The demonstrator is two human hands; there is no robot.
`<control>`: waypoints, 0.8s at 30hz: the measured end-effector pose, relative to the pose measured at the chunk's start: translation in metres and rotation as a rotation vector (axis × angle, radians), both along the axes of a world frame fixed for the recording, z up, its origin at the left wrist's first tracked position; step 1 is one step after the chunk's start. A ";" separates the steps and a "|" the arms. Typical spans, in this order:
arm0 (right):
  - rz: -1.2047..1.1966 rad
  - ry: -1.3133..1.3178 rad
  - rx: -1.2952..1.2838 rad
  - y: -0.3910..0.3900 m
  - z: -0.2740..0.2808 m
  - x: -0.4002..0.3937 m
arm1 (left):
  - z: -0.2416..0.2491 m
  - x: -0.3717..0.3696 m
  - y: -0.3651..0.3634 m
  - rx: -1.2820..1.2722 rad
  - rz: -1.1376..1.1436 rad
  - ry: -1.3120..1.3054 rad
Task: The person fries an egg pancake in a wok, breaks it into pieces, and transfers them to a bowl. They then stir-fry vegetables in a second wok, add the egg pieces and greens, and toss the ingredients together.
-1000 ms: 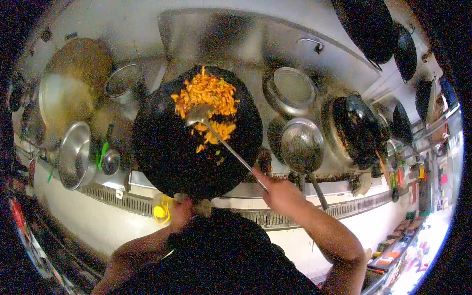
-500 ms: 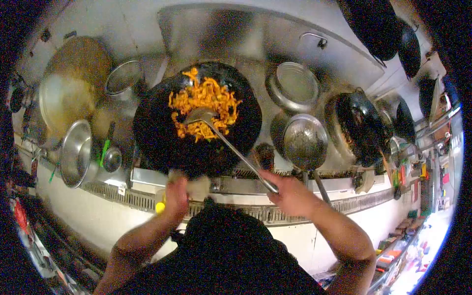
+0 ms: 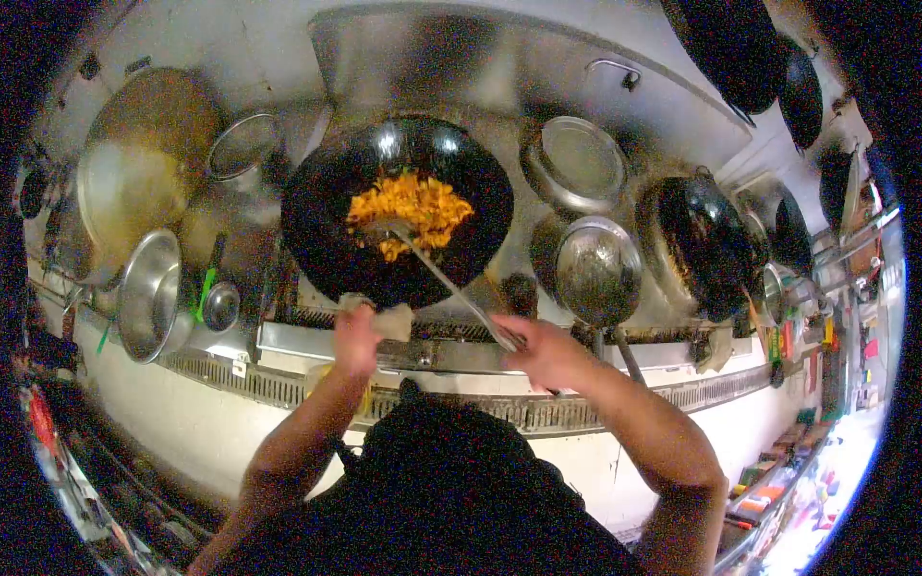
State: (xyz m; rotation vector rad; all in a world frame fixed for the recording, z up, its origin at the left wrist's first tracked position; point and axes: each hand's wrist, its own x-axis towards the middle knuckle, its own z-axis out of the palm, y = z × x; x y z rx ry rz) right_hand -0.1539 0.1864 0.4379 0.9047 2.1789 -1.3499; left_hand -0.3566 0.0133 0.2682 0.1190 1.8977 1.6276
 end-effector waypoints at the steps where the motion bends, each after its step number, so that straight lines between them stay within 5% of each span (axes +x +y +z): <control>1: 0.070 0.053 0.188 0.002 -0.020 -0.002 | -0.013 0.011 0.006 0.186 0.227 -0.231; 3: 0.200 0.290 0.573 0.004 -0.051 0.003 | -0.055 0.039 -0.015 0.129 0.196 0.044; 4: 0.204 0.292 0.574 0.000 -0.041 0.007 | -0.034 0.055 -0.035 0.042 0.061 0.096; 5: 0.252 0.172 0.608 -0.004 -0.020 0.009 | -0.089 0.066 -0.059 0.238 0.051 -0.031; 6: 0.297 0.046 0.638 -0.007 -0.008 0.012 | -0.032 0.072 -0.062 0.278 0.133 -0.189; 8: 0.312 0.116 0.609 0.001 -0.004 0.023 | -0.018 0.062 -0.051 0.300 0.247 -0.097; 10: 0.182 0.200 0.241 0.007 0.003 0.019 | 0.006 0.024 -0.024 0.219 0.278 -0.234; 11: -0.032 -0.089 0.014 -0.001 0.021 0.000 | 0.006 0.015 -0.015 0.215 0.277 -0.233; 12: -0.038 -0.090 0.010 -0.006 0.014 -0.005 | 0.000 0.009 -0.005 0.126 0.208 -0.163; 14: -0.069 -0.057 0.073 0.002 -0.019 -0.013 | -0.022 0.015 -0.001 0.048 0.142 -0.094; 15: 0.075 0.158 0.306 0.005 -0.045 -0.004 | -0.041 0.032 -0.016 0.093 0.149 -0.036; 17: 0.138 0.159 0.405 -0.003 -0.029 0.007 | -0.056 0.058 -0.052 0.181 0.118 -0.041; 20: 0.275 0.208 0.602 0.000 -0.014 0.021 | -0.015 0.056 -0.051 0.410 0.163 0.008; 22: 0.178 0.185 0.278 0.007 -0.007 0.020 | 0.000 0.022 -0.032 0.469 0.303 -0.231; 23: -0.021 0.006 -0.027 0.004 0.006 0.006 | -0.024 0.004 -0.022 0.365 0.160 0.048; 24: -0.020 0.006 -0.029 0.000 0.002 -0.002 | -0.049 -0.010 -0.013 0.256 0.013 0.326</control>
